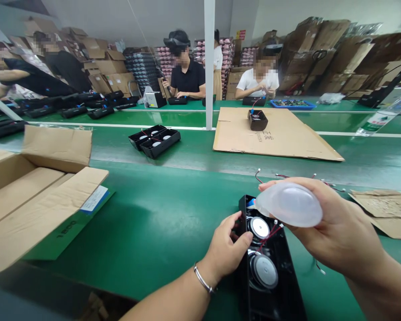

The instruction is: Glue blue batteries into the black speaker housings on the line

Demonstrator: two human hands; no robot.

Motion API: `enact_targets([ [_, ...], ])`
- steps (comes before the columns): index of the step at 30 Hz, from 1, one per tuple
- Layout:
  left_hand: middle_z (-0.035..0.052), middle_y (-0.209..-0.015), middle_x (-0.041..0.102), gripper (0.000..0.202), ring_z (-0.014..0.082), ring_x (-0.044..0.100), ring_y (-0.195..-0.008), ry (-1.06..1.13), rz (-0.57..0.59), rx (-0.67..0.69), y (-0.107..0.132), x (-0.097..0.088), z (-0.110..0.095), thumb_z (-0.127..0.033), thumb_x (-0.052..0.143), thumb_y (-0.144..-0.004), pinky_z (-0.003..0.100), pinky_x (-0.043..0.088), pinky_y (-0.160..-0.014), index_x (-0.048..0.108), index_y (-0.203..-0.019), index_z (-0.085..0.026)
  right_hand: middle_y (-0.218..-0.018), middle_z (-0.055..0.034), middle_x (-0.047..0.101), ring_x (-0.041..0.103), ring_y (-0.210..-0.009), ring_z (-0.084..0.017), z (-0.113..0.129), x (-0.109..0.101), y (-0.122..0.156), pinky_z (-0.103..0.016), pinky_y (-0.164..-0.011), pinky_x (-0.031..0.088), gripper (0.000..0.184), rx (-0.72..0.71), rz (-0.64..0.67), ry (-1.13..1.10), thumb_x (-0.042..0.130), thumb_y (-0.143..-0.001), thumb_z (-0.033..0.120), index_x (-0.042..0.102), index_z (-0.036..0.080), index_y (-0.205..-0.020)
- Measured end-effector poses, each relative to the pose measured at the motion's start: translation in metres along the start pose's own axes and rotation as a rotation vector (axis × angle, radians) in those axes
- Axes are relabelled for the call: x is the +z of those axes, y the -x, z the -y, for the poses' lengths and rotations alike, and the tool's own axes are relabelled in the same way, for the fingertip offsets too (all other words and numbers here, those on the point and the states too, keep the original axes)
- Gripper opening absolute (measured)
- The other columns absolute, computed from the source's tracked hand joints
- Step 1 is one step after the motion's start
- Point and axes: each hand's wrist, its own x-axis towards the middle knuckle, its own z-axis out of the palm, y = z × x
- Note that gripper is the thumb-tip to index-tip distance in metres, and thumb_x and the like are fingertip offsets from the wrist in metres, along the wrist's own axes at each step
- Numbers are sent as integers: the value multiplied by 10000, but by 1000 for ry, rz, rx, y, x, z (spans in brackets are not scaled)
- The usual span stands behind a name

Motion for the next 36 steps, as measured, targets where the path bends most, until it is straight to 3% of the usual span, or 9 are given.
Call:
enact_targets([
  [5, 116, -1297, 526, 542, 238, 533, -1109, -2, -7, 8, -1, -1, 0, -323, 591, -785, 372, 464, -935, 484, -1290, -156, -1092, 9, 622, 594, -993, -137, 3, 2, -3, -214, -815, 491, 304, -18, -37, 37, 516, -844, 245, 523, 215, -1146],
  [10, 118, -1294, 532, 535, 243, 539, -1104, 4, -3, 10, -1, -1, -2, -322, 593, -783, 371, 469, -926, 493, -1282, -157, -1086, -11, 627, 604, -981, -169, 4, 2, -3, -267, -790, 525, 303, -50, -23, 35, 498, -866, 271, 509, 211, -1163],
  [22, 112, -1156, 619, 494, 226, 602, -1006, 61, -71, -53, -2, 2, 0, -260, 622, -756, 358, 508, -860, 507, -1225, -153, -1116, 19, 606, 591, -1000, -183, -1, 4, 6, -301, -795, 519, 295, 48, 10, -62, 526, -862, 294, 517, 277, -1156],
  [36, 102, -1141, 640, 424, 199, 613, -1020, 150, -100, -54, -4, 4, -2, -143, 543, -746, 321, 501, -903, 527, -1169, -128, -1097, 11, 613, 580, -996, -225, -19, 3, 17, -329, -806, 481, 301, 194, -73, -141, 591, -843, 367, 546, 294, -1132],
])
